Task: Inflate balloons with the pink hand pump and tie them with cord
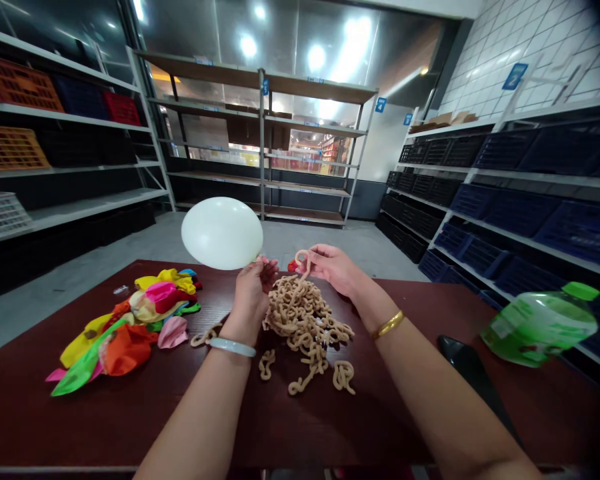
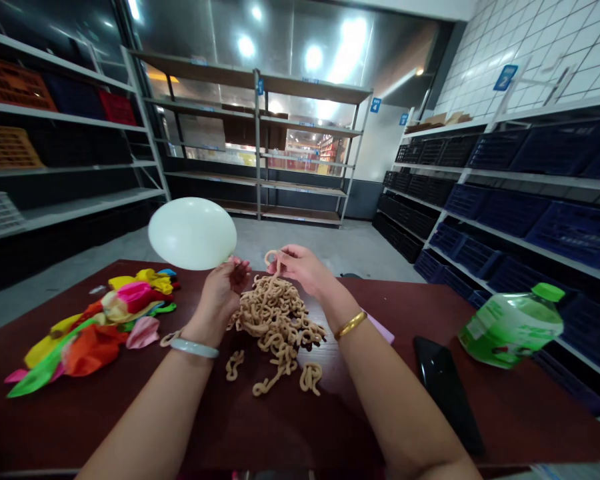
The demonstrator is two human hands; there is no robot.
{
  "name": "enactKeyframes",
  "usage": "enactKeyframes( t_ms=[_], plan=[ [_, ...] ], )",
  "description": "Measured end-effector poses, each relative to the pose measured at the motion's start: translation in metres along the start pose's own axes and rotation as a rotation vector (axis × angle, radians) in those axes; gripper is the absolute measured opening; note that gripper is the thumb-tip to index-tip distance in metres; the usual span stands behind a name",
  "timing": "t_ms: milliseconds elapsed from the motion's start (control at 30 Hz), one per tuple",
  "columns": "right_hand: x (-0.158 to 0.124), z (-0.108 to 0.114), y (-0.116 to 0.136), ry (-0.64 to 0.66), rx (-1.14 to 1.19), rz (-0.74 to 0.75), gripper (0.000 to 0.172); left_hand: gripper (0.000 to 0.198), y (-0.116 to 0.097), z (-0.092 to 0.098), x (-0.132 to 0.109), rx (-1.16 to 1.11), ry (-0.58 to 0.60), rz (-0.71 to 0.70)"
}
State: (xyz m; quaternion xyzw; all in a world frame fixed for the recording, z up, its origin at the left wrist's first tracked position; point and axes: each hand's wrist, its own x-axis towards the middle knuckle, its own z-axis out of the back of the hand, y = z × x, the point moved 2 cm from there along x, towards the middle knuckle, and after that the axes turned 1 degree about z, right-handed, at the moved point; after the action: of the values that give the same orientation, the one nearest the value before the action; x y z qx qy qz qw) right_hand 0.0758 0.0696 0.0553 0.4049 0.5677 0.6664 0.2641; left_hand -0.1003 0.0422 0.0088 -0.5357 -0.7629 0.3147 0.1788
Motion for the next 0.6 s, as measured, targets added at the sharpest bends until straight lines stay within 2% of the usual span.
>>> enactKeyframes(
  t_ms=[100,167,233,300,367,467,600],
  plan=[
    [0.0,-0.002,0.008,-0.034,-0.182,0.063,0.031,0.013,0.006,-0.005,-0.004,0.046,0.075,0.047],
    [0.0,-0.006,0.012,-0.011,-0.477,0.161,0.026,0.013,0.009,-0.008,-0.007,0.069,0.105,0.076],
    [0.0,-0.012,0.014,0.066,-0.847,0.239,0.017,0.011,0.011,-0.01,-0.01,0.092,0.098,0.087],
    [-0.002,-0.019,0.013,0.115,-1.175,0.267,0.014,0.009,0.013,-0.011,-0.011,0.126,0.085,0.079],
    [-0.004,-0.025,0.012,0.111,-1.401,0.261,0.016,0.011,0.016,-0.009,-0.01,0.176,0.088,0.054],
    [-0.006,-0.034,0.012,0.071,-1.564,0.242,0.021,0.017,0.021,-0.005,-0.005,0.276,0.11,-0.016],
    [-0.006,-0.044,0.014,0.016,-1.625,0.247,0.026,0.022,0.03,0.001,0.003,0.312,0.126,-0.062]
  ],
)
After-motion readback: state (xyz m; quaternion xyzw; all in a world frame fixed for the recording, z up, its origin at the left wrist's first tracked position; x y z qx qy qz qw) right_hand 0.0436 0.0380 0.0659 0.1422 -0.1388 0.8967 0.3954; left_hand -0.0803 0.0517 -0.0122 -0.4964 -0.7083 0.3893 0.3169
